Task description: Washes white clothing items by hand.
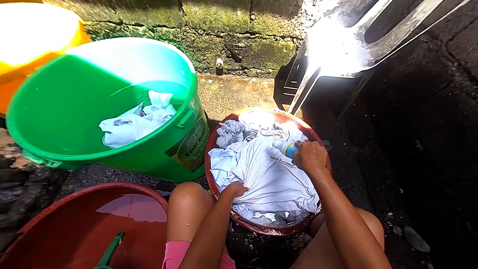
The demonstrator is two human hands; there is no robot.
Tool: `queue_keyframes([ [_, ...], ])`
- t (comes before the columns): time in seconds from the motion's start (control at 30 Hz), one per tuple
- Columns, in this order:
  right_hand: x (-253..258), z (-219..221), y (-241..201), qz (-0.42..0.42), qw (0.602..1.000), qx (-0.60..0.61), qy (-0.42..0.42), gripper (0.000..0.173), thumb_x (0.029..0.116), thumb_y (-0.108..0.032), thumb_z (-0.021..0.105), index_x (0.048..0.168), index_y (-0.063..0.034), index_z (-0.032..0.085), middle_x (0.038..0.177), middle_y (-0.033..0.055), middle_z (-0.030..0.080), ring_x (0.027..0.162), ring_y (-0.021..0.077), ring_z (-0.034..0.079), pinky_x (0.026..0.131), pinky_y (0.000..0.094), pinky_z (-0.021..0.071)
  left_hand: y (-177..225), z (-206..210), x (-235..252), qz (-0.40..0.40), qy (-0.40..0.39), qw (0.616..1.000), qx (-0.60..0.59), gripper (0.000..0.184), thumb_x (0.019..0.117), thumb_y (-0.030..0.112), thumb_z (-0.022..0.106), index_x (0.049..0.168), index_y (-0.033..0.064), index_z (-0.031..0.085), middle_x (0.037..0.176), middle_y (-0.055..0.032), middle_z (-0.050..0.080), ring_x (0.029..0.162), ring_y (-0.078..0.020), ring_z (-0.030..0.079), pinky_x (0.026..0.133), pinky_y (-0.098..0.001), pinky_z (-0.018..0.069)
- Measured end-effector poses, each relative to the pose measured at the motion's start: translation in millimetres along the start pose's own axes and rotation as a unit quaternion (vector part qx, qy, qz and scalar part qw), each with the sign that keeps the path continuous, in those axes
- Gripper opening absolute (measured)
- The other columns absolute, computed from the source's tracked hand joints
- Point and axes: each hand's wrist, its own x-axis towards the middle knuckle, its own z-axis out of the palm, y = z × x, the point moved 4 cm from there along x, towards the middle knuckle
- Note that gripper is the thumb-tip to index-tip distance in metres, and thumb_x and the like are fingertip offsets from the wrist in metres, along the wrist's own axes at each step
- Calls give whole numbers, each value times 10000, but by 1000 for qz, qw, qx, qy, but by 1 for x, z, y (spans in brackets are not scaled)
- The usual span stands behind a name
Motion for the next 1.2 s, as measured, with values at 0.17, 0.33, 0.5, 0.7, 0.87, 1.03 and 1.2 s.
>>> queue_keyframes([
  [0.17,9,-5,-2,3,997,-41,-69,411,874,-198,754,1248,-40,691,1273,222,661,1245,424,588,942,626,467,-2,3,5,-4,11,1000,-24,572,1090,430,458,1350,-65,579,1393,-290,571,1358,-407,516,1124,-597,374],
  [0.33,15,-5,-7,-4,996,-56,-70,423,872,-193,753,1262,-42,685,1281,218,658,1259,424,579,949,625,469,-3,2,6,2,12,1000,-25,581,1098,434,431,1368,-62,568,1415,-285,558,1378,-401,501,1135,-590,366],
  [0.5,28,-8,-11,3,997,-65,-46,396,892,-212,742,1222,-1,689,1277,237,653,1250,430,578,940,624,460,-3,2,4,2,16,999,-33,576,1096,429,440,1361,-65,572,1406,-283,566,1368,-399,510,1130,-587,372],
  [0.7,20,-9,-21,-18,993,-85,-75,372,878,-201,747,1190,-5,697,1250,224,666,1240,426,585,927,623,471,-2,2,4,1,14,999,-29,575,1096,432,440,1346,-67,577,1394,-284,572,1357,-396,520,1121,-586,381],
  [0.87,-5,5,-39,-90,985,-90,-118,352,858,-207,774,1165,-44,712,1171,211,694,1165,412,630,905,612,486,-1,2,3,0,16,999,-31,564,1099,421,435,1352,-64,573,1393,-281,574,1353,-395,524,1121,-586,383],
  [1.03,-24,26,-52,-136,981,-78,-112,323,814,-188,815,1107,-74,742,1108,169,714,1089,387,656,877,597,501,1,0,-3,3,22,999,-34,561,1100,419,432,1351,-62,574,1395,-282,571,1355,-397,521,1120,-587,381],
  [1.2,-33,32,-45,-138,978,-82,-131,315,822,-179,805,1110,-69,740,1114,173,712,1094,395,650,858,605,498,-9,-9,0,10,97,985,-140,550,1114,395,397,1386,-57,555,1422,-290,549,1381,-396,497,1153,-572,355],
])
